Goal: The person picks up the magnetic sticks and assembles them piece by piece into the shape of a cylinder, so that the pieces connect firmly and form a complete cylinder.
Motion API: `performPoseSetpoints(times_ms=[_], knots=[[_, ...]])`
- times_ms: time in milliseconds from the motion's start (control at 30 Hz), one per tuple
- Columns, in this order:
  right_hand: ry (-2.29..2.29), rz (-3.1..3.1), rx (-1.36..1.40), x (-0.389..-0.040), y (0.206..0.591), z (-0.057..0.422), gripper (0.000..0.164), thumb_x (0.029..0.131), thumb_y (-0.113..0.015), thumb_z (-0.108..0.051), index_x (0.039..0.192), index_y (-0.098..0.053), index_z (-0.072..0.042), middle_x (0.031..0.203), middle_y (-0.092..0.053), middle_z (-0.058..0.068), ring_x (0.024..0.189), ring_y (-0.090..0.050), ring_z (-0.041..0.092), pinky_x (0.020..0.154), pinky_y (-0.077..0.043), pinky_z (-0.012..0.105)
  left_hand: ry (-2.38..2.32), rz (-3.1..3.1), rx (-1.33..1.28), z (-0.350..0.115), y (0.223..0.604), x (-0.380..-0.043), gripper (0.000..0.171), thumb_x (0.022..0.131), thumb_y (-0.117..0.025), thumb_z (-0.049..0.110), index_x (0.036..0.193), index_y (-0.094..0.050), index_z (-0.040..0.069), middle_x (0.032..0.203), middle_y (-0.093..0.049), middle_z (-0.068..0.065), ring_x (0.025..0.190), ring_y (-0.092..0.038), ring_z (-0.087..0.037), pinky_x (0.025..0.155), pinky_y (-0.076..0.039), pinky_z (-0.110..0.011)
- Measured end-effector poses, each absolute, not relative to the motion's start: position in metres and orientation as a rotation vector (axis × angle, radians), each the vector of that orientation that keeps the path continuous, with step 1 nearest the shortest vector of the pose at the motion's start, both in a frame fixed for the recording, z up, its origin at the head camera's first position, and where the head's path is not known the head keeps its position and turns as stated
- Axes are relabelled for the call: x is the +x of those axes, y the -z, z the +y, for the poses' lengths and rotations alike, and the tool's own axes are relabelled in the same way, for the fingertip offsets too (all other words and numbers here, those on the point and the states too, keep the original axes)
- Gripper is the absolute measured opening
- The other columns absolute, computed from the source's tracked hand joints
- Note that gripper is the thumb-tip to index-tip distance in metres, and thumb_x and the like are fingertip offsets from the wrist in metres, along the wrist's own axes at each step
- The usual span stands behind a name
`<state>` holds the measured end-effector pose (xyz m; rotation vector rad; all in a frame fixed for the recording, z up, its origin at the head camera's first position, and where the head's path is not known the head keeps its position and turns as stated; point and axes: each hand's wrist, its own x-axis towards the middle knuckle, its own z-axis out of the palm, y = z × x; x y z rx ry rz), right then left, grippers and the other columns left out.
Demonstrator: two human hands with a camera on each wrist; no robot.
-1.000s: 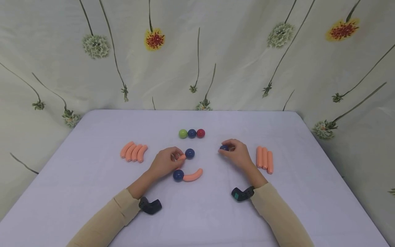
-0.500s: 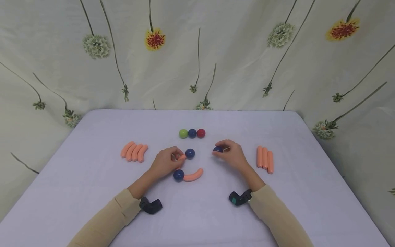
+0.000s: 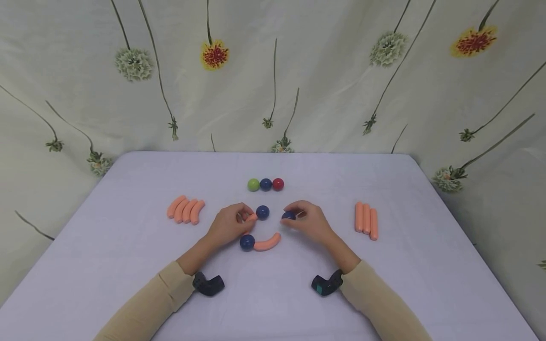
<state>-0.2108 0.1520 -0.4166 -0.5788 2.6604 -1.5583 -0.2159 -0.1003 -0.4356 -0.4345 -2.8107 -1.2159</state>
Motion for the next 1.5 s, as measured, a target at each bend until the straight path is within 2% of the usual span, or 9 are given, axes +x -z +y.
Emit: performPoseSetpoints(times_ms=[533,1500], knots=[[1.479,2.654,-0.671,-0.204,0.423,0.141,0.030,0.084,-0.078,-0.016,0.109,-0.070,-0.002,0.105,-0.069,0.005,0.097,-0.060,0.022,0.087,-0.050,0.040,1.167,-2.794,-0.464,-0.100,0.437,-0.215,0.018,0.082,-0.071,0.022,0.096,-0.068,0.010,0.077,-0.055,0.003,0.061,-0.049,-0.011,0.054,-0.039,-0.027],[1.508,2.624,-0.636,-0.202,0.431,0.140,0.029,0.084,-0.077,-0.021,0.108,-0.071,-0.005,0.104,-0.069,0.002,0.095,-0.059,0.020,0.086,-0.050,0.038,1.120,-2.786,-0.469,-0.099,0.437,-0.213,0.018,0.081,-0.072,0.020,0.095,-0.067,0.010,0.077,-0.054,0.003,0.064,-0.049,-0.012,0.056,-0.040,-0.027]])
